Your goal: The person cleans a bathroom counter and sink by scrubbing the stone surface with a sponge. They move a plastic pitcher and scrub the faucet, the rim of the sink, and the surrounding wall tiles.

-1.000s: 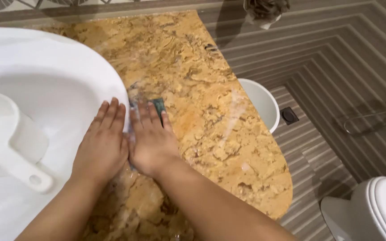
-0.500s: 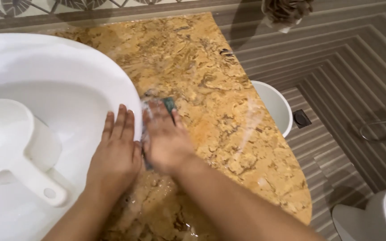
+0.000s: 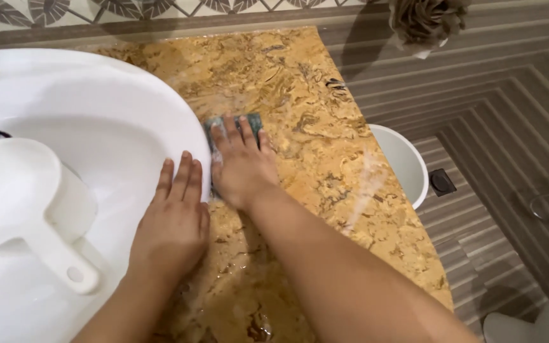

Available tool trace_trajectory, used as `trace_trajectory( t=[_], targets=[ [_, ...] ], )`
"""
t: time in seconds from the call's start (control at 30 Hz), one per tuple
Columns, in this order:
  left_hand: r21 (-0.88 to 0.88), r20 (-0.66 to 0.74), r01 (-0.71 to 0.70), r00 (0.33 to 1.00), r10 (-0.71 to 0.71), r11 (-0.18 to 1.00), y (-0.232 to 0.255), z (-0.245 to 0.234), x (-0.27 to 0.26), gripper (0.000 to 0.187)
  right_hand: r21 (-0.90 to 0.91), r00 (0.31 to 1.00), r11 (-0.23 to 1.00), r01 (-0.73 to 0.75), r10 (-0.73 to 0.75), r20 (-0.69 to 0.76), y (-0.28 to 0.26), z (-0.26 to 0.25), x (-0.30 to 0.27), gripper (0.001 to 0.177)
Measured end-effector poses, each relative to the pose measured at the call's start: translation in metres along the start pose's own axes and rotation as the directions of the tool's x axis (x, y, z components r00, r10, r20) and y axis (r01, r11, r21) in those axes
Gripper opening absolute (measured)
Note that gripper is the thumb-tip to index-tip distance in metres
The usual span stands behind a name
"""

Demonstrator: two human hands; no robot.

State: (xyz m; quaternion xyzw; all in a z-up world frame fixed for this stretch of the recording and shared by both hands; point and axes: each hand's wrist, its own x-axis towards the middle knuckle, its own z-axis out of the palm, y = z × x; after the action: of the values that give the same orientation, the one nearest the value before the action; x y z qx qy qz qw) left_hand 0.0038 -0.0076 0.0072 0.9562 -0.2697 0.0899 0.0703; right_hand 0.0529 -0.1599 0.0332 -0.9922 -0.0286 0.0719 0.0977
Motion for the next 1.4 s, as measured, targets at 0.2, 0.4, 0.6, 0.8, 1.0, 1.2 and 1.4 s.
trace_trajectory(
  t=[0.2, 0.4, 0.6, 0.8, 1.0, 1.2, 1.4],
  targets=[
    [-0.09, -0.004, 0.063, 0.998, -0.063, 0.994, -0.001, 0.005, -0.001, 0.064, 0.065, 0.996, 0.995, 0.08, -0.078, -0.031, -0.007, 0.017, -0.066, 0.063],
    [-0.119, -0.068, 0.03, 0.997, -0.038, 0.992, -0.006, 0.012, -0.002, 0.063, 0.084, 0.993, 0.991, 0.108, -0.111, 0.029, -0.023, 0.017, -0.108, 0.065],
    [-0.09, -0.075, -0.003, 0.997, -0.004, 0.996, -0.006, 0.008, -0.004, 0.064, 0.087, 0.996, 0.992, 0.093, -0.094, 0.01, -0.016, 0.011, -0.073, 0.06],
    [-0.018, -0.062, 0.021, 0.998, -0.022, 1.0, 0.001, 0.006, 0.0, 0.063, 0.027, 0.99, 0.992, 0.123, -0.124, 0.073, 0.004, -0.003, -0.019, 0.068],
    [-0.013, 0.022, 0.071, 0.997, -0.07, 0.997, 0.006, 0.003, 0.011, 0.07, -0.03, 0.993, 0.996, 0.082, -0.079, 0.09, 0.007, -0.012, 0.019, 0.065],
    [-0.061, -0.026, 0.069, 0.997, -0.07, 0.996, 0.004, 0.005, 0.011, 0.066, -0.012, 1.0, 1.0, 0.008, -0.008, -0.007, 0.003, 0.006, -0.002, 0.067],
    [-0.072, -0.068, 0.063, 0.995, -0.068, 0.995, 0.008, 0.009, 0.014, 0.066, -0.031, 0.982, 0.985, 0.172, -0.174, -0.071, 0.004, 0.027, -0.076, 0.071]
  ],
)
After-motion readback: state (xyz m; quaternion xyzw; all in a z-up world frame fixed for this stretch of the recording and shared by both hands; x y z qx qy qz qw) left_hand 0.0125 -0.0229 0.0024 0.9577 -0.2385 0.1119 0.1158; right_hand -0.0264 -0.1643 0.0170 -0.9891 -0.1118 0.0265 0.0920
